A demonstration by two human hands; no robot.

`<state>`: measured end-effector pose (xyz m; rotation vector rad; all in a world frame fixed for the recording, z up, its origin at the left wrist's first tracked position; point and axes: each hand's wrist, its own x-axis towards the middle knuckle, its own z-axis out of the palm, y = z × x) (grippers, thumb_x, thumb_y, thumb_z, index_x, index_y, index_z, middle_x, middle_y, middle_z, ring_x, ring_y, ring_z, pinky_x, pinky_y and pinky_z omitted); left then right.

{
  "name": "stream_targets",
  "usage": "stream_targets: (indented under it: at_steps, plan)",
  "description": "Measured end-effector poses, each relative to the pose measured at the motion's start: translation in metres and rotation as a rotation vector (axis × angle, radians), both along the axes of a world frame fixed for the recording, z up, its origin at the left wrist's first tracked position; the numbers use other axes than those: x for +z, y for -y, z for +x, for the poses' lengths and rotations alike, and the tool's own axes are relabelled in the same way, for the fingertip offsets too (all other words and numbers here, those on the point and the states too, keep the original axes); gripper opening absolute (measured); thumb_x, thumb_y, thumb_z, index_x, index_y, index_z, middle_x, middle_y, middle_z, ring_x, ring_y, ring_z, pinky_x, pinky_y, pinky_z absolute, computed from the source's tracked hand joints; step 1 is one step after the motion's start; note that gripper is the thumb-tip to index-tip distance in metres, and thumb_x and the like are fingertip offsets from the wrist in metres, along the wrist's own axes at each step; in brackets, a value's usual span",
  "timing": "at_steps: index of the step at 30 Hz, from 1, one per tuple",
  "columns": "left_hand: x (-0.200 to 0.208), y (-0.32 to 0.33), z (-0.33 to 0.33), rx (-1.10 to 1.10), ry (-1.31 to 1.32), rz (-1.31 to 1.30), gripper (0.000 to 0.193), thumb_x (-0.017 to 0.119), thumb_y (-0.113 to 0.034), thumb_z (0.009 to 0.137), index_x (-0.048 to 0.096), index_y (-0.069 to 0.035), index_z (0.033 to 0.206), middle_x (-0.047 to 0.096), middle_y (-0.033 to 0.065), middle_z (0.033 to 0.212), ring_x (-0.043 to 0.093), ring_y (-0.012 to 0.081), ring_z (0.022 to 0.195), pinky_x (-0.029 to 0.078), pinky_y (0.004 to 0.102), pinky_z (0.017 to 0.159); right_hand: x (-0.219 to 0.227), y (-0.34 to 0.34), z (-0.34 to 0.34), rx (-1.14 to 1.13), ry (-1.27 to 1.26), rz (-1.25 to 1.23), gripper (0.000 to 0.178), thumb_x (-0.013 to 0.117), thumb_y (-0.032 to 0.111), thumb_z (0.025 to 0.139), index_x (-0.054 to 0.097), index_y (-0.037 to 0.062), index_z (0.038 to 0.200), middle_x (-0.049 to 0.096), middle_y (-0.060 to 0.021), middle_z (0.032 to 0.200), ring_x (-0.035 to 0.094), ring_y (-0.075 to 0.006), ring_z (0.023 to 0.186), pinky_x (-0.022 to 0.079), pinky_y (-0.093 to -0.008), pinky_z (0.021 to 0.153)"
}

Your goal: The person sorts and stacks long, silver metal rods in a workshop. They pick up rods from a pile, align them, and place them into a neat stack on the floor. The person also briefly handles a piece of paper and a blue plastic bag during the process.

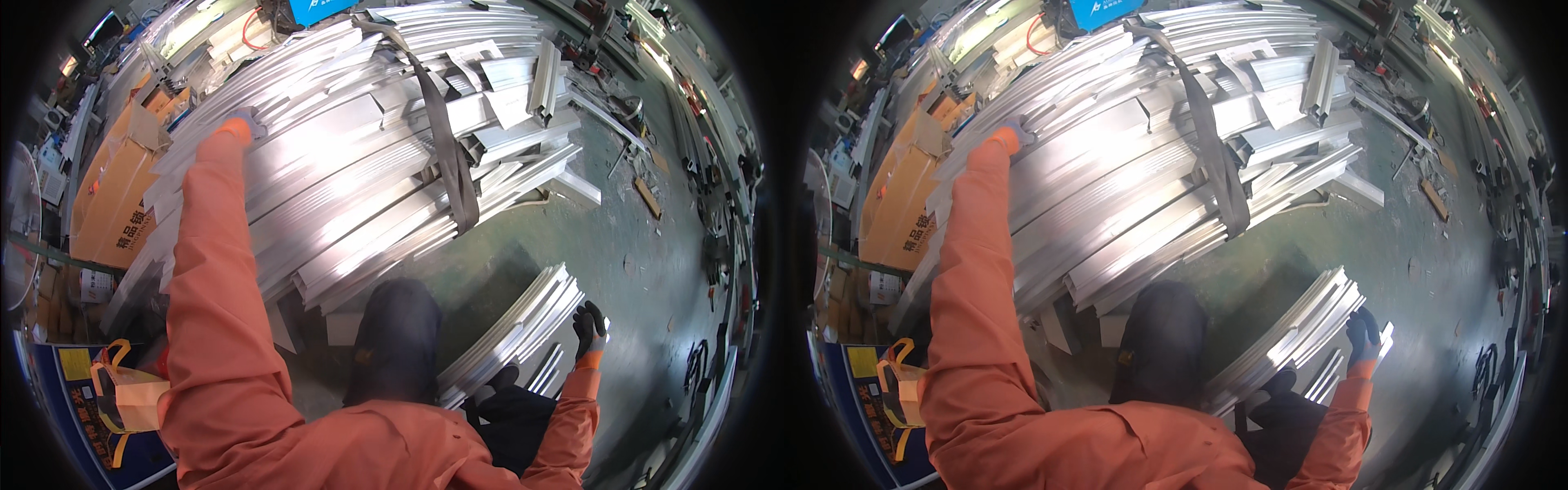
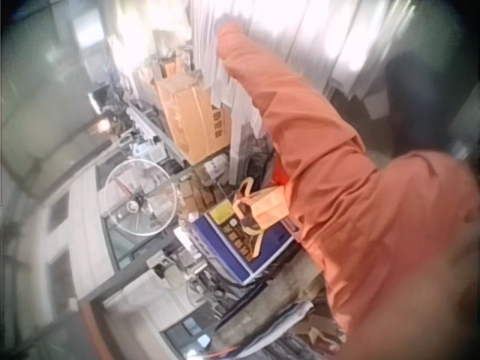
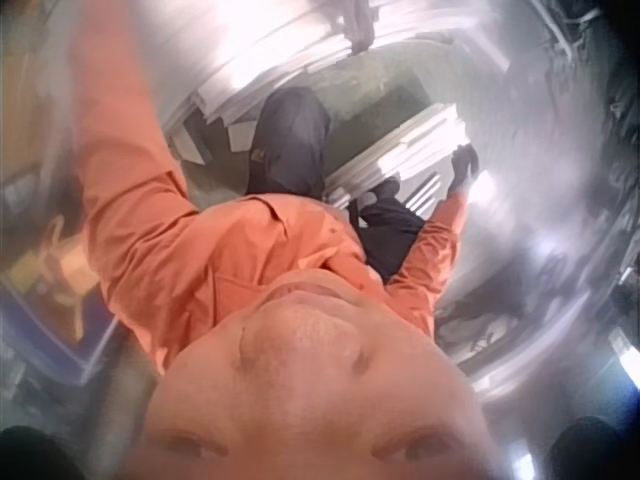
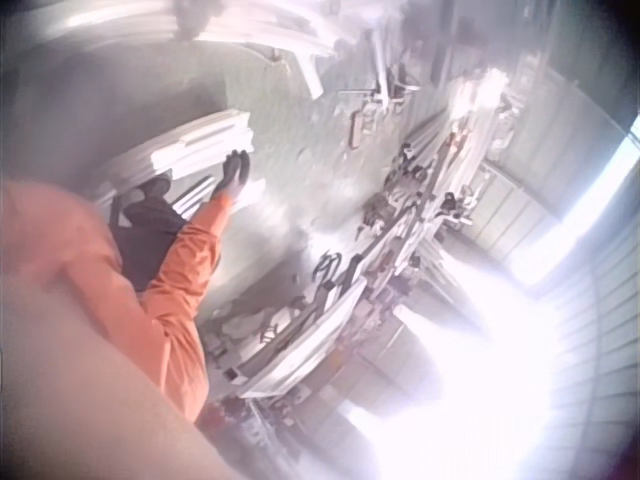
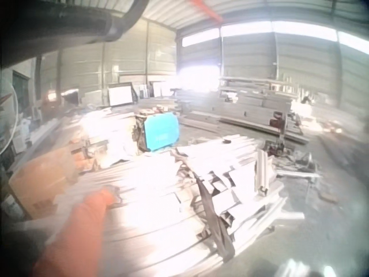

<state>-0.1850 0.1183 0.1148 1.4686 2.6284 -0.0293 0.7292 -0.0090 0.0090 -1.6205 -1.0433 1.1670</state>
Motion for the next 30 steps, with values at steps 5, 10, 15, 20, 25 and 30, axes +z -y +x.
stream_targets:
  at_steps: [5, 10, 15, 20, 25, 30]
  plan:
    - [-0.001, -0.008, 0.000, 0.080, 0.075, -0.067, 0.087, 0.080, -0.041, 0.064, 0.051, -0.006, 0.139, 0.059, 0.0191, 0.132, 0.059, 0.0353, 0.118, 0.048, 0.0405, 0.097, -0.007, 0.002, 0.008, 0.005, -0.038, -0.009, 0.048, 0.066, 0.035, 0.092, 0.057, 0.0092, 0.132, 0.067, -0.0102, 0.114, 0.066, -0.0183, 0.094, 0.053, -0.0309, 0.081]
    - [-0.002, 0.007, 0.037, 0.009, 0.105, 0.046, 0.107, 0.083, -0.049, 0.062, 0.035, -0.010, 0.150, 0.050, 0.0188, 0.142, 0.051, 0.0359, 0.128, 0.043, 0.0415, 0.105, -0.009, 0.009, 0.008, 0.010, -0.039, -0.016, 0.050, 0.067, 0.037, 0.092, 0.058, 0.0096, 0.132, 0.068, -0.0096, 0.113, 0.066, -0.0185, 0.093, 0.053, -0.0318, 0.082]
    - [0.007, 0.007, 0.033, 0.073, -0.007, -0.085, 0.104, 0.084, -0.043, 0.062, 0.035, -0.015, 0.149, 0.053, 0.0184, 0.138, 0.052, 0.0356, 0.127, 0.042, 0.0428, 0.106, -0.002, 0.004, -0.008, 0.045, -0.033, -0.008, 0.048, 0.066, 0.036, 0.093, 0.057, 0.0102, 0.132, 0.067, -0.0095, 0.114, 0.066, -0.0185, 0.095, 0.053, -0.0316, 0.082]
    - [-0.002, 0.014, 0.023, 0.002, -0.169, -0.031, 0.090, 0.077, -0.028, 0.064, 0.041, -0.015, 0.145, 0.061, 0.0199, 0.126, 0.059, 0.0368, 0.116, 0.047, 0.0416, 0.100, -0.002, 0.006, -0.002, 0.055, -0.002, -0.038, 0.047, 0.064, 0.036, 0.094, 0.057, 0.0101, 0.132, 0.067, -0.0101, 0.116, 0.065, -0.0187, 0.097, 0.052, -0.0310, 0.083]
    - [-0.002, 0.010, 0.029, 0.010, -0.026, 0.092, 0.088, 0.076, -0.025, 0.062, 0.044, -0.015, 0.143, 0.063, 0.0223, 0.121, 0.062, 0.0368, 0.111, 0.050, 0.0407, 0.095, -0.001, 0.011, 0.022, -0.001, -0.030, -0.054, 0.049, 0.064, 0.036, 0.093, 0.056, 0.0100, 0.134, 0.066, -0.0110, 0.117, 0.065, -0.0192, 0.097, 0.052, -0.0311, 0.083]
    - [0.020, 0.005, 0.003, 0.065, -0.016, -0.054, 0.086, 0.075, -0.025, 0.063, 0.045, -0.015, 0.143, 0.063, 0.0201, 0.124, 0.061, 0.0349, 0.116, 0.049, 0.0392, 0.096, 0.002, 0.011, 0.008, -0.004, -0.048, -0.040, 0.051, 0.065, 0.038, 0.093, 0.055, 0.0103, 0.135, 0.066, -0.0114, 0.118, 0.065, -0.0202, 0.098, 0.052, -0.0327, 0.084]
